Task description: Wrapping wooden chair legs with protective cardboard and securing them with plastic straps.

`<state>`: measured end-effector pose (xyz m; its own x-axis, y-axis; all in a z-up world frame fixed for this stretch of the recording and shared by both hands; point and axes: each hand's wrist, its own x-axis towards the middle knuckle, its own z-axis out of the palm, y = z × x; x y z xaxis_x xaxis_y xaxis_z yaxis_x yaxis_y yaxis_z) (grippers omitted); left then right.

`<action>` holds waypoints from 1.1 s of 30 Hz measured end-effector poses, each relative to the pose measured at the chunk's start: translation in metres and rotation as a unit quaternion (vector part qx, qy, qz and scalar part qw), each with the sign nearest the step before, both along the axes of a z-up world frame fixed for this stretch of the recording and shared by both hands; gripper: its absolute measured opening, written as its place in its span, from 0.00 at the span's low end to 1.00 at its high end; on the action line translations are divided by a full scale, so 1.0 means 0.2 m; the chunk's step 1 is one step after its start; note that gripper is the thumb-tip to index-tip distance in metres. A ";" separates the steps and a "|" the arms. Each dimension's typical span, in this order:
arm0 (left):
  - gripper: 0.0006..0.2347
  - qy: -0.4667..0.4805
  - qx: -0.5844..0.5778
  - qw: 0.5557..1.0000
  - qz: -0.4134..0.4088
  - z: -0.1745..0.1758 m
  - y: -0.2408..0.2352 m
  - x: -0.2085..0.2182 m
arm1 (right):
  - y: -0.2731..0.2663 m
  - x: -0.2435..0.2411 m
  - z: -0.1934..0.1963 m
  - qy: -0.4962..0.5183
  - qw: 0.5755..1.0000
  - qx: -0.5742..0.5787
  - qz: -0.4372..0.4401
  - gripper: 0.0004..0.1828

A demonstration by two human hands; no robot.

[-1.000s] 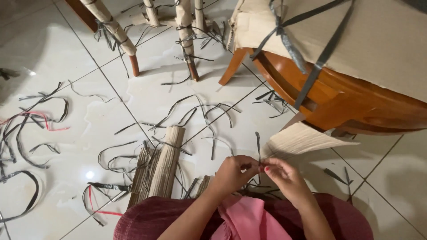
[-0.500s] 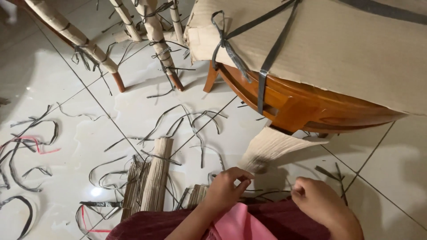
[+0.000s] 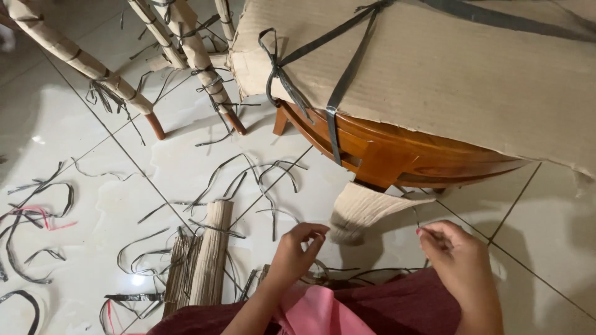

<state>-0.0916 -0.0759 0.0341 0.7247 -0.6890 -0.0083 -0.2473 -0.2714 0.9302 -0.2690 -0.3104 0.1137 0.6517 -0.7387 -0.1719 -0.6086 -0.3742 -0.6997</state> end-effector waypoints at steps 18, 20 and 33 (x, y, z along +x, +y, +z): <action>0.14 0.260 -0.257 0.924 -0.114 0.36 -0.44 0.32 | -0.30 0.34 -0.31 -0.206 0.957 -0.173 0.106 0.13; 0.10 0.273 -0.299 0.908 -0.110 0.33 -0.46 0.32 | -0.33 0.33 -0.34 -0.196 0.963 -0.155 0.100 0.14; 0.11 0.027 -0.190 0.978 0.085 0.34 -0.16 0.31 | -0.21 0.11 -0.04 -0.198 0.978 0.062 0.014 0.13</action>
<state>-0.0289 -0.1074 0.1030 0.8350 -0.5189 0.1831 -0.1758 0.0638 0.9824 -0.2465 -0.3517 0.1063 0.7050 -0.7091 0.0117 -0.2706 -0.2842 -0.9198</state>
